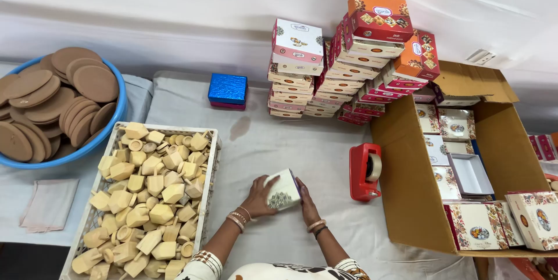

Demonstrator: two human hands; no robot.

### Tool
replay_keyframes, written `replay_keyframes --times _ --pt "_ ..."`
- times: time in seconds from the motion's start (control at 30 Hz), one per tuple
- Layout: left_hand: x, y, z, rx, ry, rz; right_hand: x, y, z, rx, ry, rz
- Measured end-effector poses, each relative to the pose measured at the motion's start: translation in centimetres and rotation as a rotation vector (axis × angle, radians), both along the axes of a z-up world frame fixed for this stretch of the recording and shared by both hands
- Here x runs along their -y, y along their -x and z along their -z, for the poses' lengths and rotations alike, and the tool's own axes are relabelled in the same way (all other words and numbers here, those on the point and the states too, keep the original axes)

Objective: The person places wooden objects into a small white box and closes it. They then retrieve a sheet of shiny blue foil from a cardboard box and wrap the white box with it, folding the edges and securing the package with tape.

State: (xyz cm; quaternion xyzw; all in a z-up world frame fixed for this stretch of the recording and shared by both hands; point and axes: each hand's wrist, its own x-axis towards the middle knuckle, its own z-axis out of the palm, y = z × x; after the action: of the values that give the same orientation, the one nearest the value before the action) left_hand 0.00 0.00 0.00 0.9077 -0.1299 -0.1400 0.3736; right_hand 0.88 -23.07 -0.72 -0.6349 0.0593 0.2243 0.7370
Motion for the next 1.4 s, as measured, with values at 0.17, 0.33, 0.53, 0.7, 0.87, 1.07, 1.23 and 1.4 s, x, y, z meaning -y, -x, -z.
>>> replay_keyframes --times 0.17,0.33,0.53,0.7,0.87,1.07,1.23,1.4 --pt "-0.1 0.9 0.3 -0.091 0.239 -0.161 1.0 0.8 3.2 -0.007 0.027 0.005" --pt "-1.1 1.4 2.2 -0.111 0.404 -0.338 0.6 0.6 0.5 -0.030 0.108 0.025" --pt "-3.7 4.3 3.9 0.129 0.220 -0.712 -0.3 0.5 -0.1 -0.149 0.240 0.080" --pt "-5.9 5.2 4.4 -0.167 0.756 -1.016 -0.1 -0.1 4.3 0.070 0.438 0.077" --pt "-7.0 7.4 9.9 -0.485 1.308 -1.200 0.1 -3.7 5.0 0.193 0.361 0.168" --pt "-5.3 10.5 13.3 -0.403 1.381 -1.343 -0.8 -10.7 5.0 0.351 0.363 0.097" --pt "-3.9 12.9 1.7 -0.288 0.809 -1.251 -1.0 -15.5 6.8 0.435 0.587 0.038" --pt "-8.5 12.7 -9.4 0.375 -0.056 -0.872 -1.6 -14.9 3.1 0.377 0.705 0.031"
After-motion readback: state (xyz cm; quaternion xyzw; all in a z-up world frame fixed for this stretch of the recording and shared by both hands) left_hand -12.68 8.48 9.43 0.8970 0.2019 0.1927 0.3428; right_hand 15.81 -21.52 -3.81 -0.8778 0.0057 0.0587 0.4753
